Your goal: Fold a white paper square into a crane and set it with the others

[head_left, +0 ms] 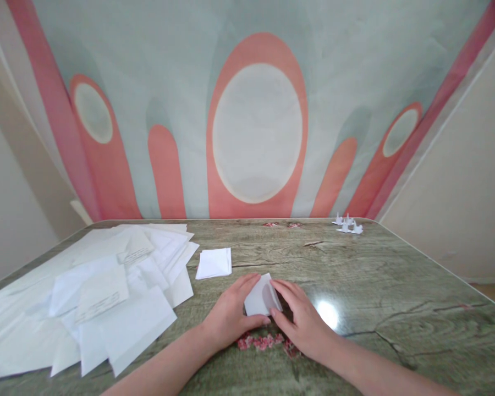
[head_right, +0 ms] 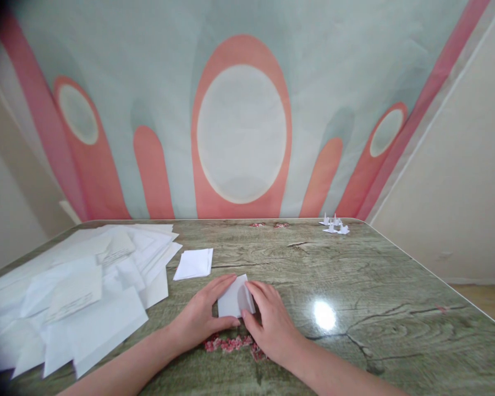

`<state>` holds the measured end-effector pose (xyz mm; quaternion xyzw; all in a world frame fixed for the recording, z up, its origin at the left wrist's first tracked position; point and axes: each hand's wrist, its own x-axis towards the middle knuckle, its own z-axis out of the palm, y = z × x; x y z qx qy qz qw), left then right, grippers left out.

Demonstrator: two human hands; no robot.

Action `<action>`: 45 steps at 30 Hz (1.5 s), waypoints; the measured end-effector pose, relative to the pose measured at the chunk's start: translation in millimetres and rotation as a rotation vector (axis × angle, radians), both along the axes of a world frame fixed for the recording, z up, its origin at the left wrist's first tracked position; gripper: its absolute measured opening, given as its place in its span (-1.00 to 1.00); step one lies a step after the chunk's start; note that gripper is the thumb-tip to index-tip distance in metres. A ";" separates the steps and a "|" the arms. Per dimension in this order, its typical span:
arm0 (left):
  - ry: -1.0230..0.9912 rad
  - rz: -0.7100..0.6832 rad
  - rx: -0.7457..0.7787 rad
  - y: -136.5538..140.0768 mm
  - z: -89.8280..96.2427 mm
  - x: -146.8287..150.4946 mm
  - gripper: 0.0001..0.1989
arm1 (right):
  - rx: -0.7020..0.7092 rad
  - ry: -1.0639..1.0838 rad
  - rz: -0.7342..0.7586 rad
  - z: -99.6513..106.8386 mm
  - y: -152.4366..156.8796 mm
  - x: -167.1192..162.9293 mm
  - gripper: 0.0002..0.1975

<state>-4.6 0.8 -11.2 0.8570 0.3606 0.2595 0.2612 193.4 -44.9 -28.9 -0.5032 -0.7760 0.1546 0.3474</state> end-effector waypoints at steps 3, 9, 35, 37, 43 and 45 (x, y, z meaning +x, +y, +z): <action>-0.006 0.008 0.009 -1.3 1.4 1.2 -0.36 | 0.013 0.012 0.006 -0.6 0.4 -0.4 -0.48; -0.030 0.014 0.012 -2.3 0.0 1.9 -0.40 | 0.004 0.019 0.000 0.3 -0.7 -1.1 -0.46; -0.023 0.036 0.015 -6.3 5.2 3.9 -0.50 | -0.049 0.075 -0.004 -3.6 1.6 1.6 -0.52; -0.016 0.041 0.016 -6.4 5.4 3.7 -0.51 | -0.061 0.079 0.012 -1.2 2.4 4.5 -0.55; 0.008 0.041 0.015 -6.2 5.7 2.6 -0.51 | -0.136 0.073 0.065 9.5 9.0 19.8 -0.81; 0.006 0.046 0.015 -6.1 5.7 2.6 -0.52 | -0.153 0.078 0.093 11.5 11.2 22.4 -0.85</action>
